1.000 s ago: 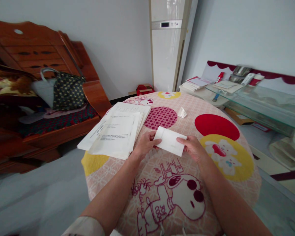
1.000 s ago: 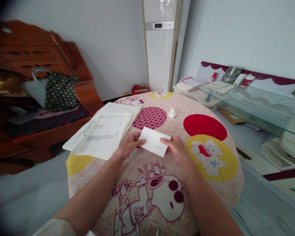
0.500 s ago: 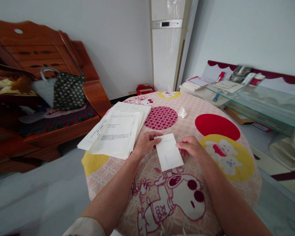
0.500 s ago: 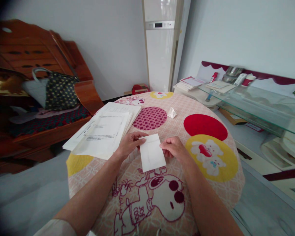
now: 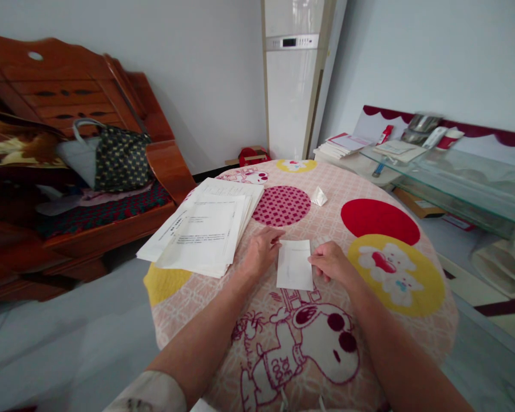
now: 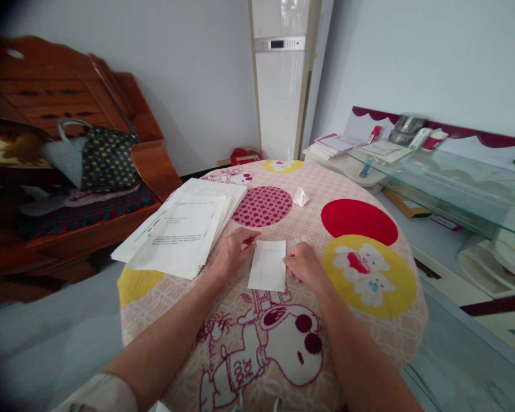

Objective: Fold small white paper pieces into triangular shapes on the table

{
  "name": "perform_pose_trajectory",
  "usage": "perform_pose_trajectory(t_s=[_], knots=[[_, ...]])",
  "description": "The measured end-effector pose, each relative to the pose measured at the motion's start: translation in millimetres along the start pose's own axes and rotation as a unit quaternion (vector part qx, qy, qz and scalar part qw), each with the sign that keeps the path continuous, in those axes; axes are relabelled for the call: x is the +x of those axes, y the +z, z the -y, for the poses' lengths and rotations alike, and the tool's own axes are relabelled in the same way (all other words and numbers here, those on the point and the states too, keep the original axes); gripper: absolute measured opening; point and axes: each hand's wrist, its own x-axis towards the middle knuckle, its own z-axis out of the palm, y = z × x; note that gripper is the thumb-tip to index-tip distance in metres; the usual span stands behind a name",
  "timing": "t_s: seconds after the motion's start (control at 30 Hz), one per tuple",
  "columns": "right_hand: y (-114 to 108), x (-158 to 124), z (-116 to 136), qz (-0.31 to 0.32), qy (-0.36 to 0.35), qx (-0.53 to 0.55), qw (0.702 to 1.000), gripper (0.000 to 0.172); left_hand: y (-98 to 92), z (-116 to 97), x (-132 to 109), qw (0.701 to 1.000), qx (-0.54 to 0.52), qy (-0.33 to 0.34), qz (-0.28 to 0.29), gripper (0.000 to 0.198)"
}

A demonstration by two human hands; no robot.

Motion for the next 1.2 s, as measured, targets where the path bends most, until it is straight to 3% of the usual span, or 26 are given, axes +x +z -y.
perform_pose_trajectory(t_s=[0.17,0.33,0.53,0.7,0.83,0.9,1.2], knots=[[3.0,3.5,-7.1,-0.046,-0.047,-0.022,0.998,0.025,10.2,-6.4,-8.4,0.986,0.015,0.098,0.136,0.033],[3.4,5.7,-8.8,-0.103,-0.167,-0.063,0.979,0.019,17.4,-4.2,-10.4,0.972,0.047,0.137,0.184,0.032],[4.2,0.5,0.1,-0.07,-0.276,-0.024,0.958,0.017,12.8,-4.9,-9.7,0.968,0.068,0.139,0.196,0.035],[-3.6,7.2,-8.3,-0.012,-0.222,0.006,0.975,0.022,2.1,-15.8,-12.1,0.953,0.091,0.139,0.254,0.032],[-9.2,14.2,-17.2,0.016,-0.178,0.044,0.983,0.024,0.1,-29.5,-21.7,0.927,0.173,0.165,0.288,0.076],[-9.5,16.4,-20.2,0.024,-0.165,0.061,0.984,0.024,1.8,-35.1,-27.1,0.918,0.211,0.173,0.287,0.084],[-10.4,16.6,-21.9,0.038,-0.136,0.075,0.987,0.022,-0.8,-37.8,-27.1,0.907,0.231,0.195,0.294,0.041]])
